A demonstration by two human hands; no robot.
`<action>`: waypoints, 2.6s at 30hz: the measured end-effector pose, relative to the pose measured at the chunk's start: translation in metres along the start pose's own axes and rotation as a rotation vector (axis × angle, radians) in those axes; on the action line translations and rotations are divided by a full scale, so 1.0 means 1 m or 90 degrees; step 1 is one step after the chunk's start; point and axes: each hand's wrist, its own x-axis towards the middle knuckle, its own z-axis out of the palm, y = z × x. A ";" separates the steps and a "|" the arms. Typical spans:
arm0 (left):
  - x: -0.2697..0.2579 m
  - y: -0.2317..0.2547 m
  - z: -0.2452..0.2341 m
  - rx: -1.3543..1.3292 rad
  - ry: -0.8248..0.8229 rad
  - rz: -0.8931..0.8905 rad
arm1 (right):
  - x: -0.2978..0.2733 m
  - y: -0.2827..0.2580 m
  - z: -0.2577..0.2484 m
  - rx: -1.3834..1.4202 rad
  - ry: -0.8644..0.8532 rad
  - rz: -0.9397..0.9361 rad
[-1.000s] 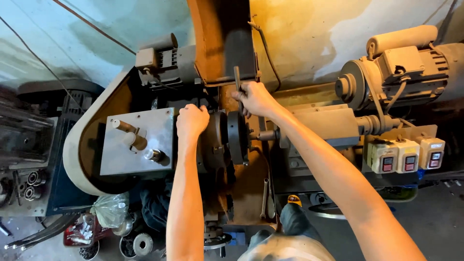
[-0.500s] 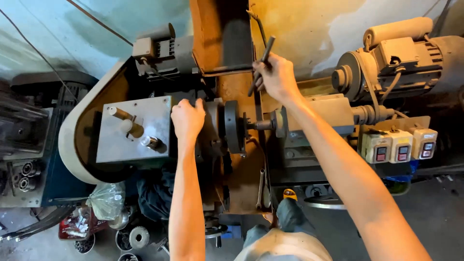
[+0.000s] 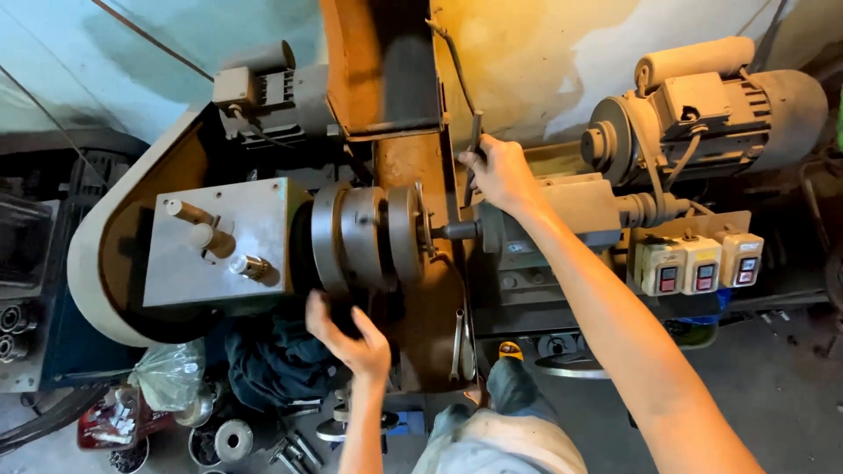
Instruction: Using a lathe machine to machine metal parts.
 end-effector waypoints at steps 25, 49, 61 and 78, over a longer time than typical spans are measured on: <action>0.163 0.022 0.034 0.004 -0.335 -0.018 | 0.006 0.001 0.015 0.197 0.114 -0.104; 0.168 -0.009 0.070 0.200 -0.375 -0.137 | 0.028 -0.030 0.000 0.143 -0.019 0.068; -0.051 -0.023 0.005 -0.050 -0.104 -0.187 | 0.001 0.013 0.006 -0.238 -0.041 -0.029; 0.084 0.019 0.022 -0.041 -0.117 -0.105 | -0.002 0.013 -0.002 -0.161 -0.046 -0.028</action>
